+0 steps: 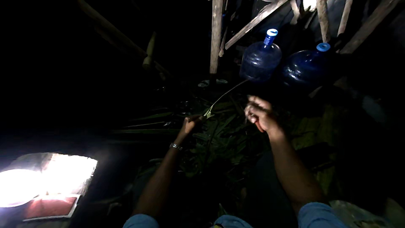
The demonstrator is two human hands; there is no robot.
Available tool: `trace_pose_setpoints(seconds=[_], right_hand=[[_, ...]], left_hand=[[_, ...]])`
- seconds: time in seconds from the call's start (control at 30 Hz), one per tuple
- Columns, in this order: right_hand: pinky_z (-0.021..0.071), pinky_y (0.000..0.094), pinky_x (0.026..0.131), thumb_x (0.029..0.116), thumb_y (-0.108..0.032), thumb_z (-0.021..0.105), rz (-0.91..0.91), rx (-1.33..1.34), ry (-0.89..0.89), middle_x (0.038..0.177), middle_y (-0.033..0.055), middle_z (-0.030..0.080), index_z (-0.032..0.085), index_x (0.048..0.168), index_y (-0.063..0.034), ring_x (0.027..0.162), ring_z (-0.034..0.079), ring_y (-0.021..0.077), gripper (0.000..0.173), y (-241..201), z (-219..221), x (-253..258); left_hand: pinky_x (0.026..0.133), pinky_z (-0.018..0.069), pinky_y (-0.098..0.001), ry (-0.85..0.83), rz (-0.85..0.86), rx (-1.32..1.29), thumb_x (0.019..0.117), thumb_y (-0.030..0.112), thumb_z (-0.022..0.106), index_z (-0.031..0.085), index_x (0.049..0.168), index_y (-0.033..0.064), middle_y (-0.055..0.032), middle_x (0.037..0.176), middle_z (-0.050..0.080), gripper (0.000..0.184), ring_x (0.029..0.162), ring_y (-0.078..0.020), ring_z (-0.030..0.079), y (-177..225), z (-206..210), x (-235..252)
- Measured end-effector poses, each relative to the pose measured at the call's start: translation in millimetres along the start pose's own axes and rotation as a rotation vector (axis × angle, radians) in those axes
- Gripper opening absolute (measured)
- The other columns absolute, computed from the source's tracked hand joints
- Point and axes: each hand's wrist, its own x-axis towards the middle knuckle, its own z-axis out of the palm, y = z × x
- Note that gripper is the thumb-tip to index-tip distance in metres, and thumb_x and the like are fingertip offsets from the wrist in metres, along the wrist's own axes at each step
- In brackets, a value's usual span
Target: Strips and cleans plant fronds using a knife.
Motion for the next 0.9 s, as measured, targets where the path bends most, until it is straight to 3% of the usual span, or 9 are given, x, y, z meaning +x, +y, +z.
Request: trace_pose_setpoints(seconds=[0.07, 0.13, 0.23, 0.3, 0.53, 0.63, 0.77, 0.87, 0.9], right_hand=[[0.0426, 0.0194, 0.047, 0.0963, -0.011, 0.052, 0.067, -0.044, -0.207, 0.073, 0.0001, 0.062, 0.045, 0.150, -0.0061, 0.051, 0.050, 0.0044, 0.054, 4, 31, -1], [0.0400, 0.0184, 0.048, 0.0982, -0.008, 0.053, 0.130, -0.003, -0.256, 0.073, 0.0018, 0.060, 0.045, 0.151, -0.0053, 0.052, 0.048, 0.0045, 0.053, 11, 55, 1], [0.0393, 0.0169, 0.047, 0.1025, -0.006, 0.053, 0.141, 0.070, -0.152, 0.074, 0.0007, 0.060, 0.060, 0.126, -0.0062, 0.051, 0.046, 0.0030, 0.024, 17, 65, 5], [0.0405, 0.0152, 0.044, 0.1022, -0.005, 0.053, 0.076, 0.110, -0.058, 0.074, 0.0004, 0.063, 0.065, 0.115, -0.0066, 0.048, 0.047, 0.0018, 0.018, 18, 60, 8], [0.0411, 0.0157, 0.039, 0.1050, -0.007, 0.043, 0.026, 0.268, 0.287, 0.073, -0.0021, 0.059, 0.057, 0.125, -0.0142, 0.043, 0.045, 0.0026, 0.025, 7, 24, 13], [0.0406, 0.0181, 0.039, 0.1022, -0.013, 0.046, 0.082, 0.243, 0.180, 0.068, -0.0029, 0.054, 0.049, 0.135, -0.0158, 0.042, 0.043, 0.0041, 0.033, 7, 24, 9], [0.0412, 0.0194, 0.043, 0.0947, -0.012, 0.053, 0.295, 0.203, -0.151, 0.067, -0.0008, 0.056, 0.046, 0.128, -0.0138, 0.045, 0.046, 0.0051, 0.034, 13, 51, 1], [0.0404, 0.0176, 0.046, 0.0966, -0.007, 0.057, 0.363, 0.135, -0.366, 0.071, -0.0012, 0.056, 0.048, 0.112, -0.0070, 0.049, 0.047, 0.0034, 0.018, 21, 79, -3], [0.0406, 0.0168, 0.047, 0.0980, -0.007, 0.057, 0.363, 0.131, -0.403, 0.071, -0.0020, 0.057, 0.050, 0.114, -0.0055, 0.050, 0.048, 0.0025, 0.018, 23, 85, -3]], left_hand=[[0.058, 0.0488, -0.0206, 0.018, 0.158, 0.006, 0.1061, 0.011, 0.054, 0.067, 0.109, -0.0038, -0.0029, 0.075, 0.061, 0.020, 0.059, -0.0041, 0.053, -12, 7, 4], [0.054, 0.0482, -0.0193, -0.022, 0.272, -0.012, 0.1041, 0.008, 0.055, 0.068, 0.104, -0.0039, -0.0005, 0.070, 0.060, 0.017, 0.056, -0.0029, 0.053, -24, 13, 7], [0.054, 0.0491, -0.0188, -0.123, 0.325, -0.027, 0.1020, 0.006, 0.058, 0.069, 0.102, -0.0037, 0.0004, 0.069, 0.062, 0.015, 0.055, -0.0023, 0.054, -27, 18, 4], [0.055, 0.0513, -0.0189, -0.198, 0.322, -0.027, 0.1016, 0.006, 0.058, 0.069, 0.106, -0.0042, -0.0004, 0.072, 0.064, 0.016, 0.057, -0.0024, 0.057, -26, 16, 3], [0.057, 0.0490, -0.0190, -0.298, 0.193, 0.059, 0.1041, 0.009, 0.054, 0.068, 0.103, -0.0046, 0.0005, 0.070, 0.058, 0.019, 0.057, -0.0020, 0.053, -20, 11, 0], [0.058, 0.0499, -0.0204, -0.143, 0.287, 0.122, 0.1041, 0.010, 0.055, 0.068, 0.103, -0.0061, -0.0030, 0.070, 0.059, 0.020, 0.057, -0.0038, 0.054, -27, 15, 6], [0.056, 0.0511, -0.0241, 0.046, 0.328, 0.166, 0.1054, 0.012, 0.054, 0.067, 0.103, -0.0055, -0.0062, 0.070, 0.060, 0.022, 0.055, -0.0073, 0.055, -30, 16, 10], [0.058, 0.0504, -0.0221, 0.050, 0.316, 0.124, 0.1023, 0.006, 0.056, 0.066, 0.102, -0.0060, -0.0038, 0.071, 0.060, 0.016, 0.057, -0.0046, 0.054, -25, 21, 3], [0.058, 0.0501, -0.0209, 0.038, 0.294, 0.078, 0.0983, 0.001, 0.057, 0.066, 0.100, -0.0055, -0.0019, 0.071, 0.060, 0.012, 0.058, -0.0030, 0.055, -23, 24, -1]])
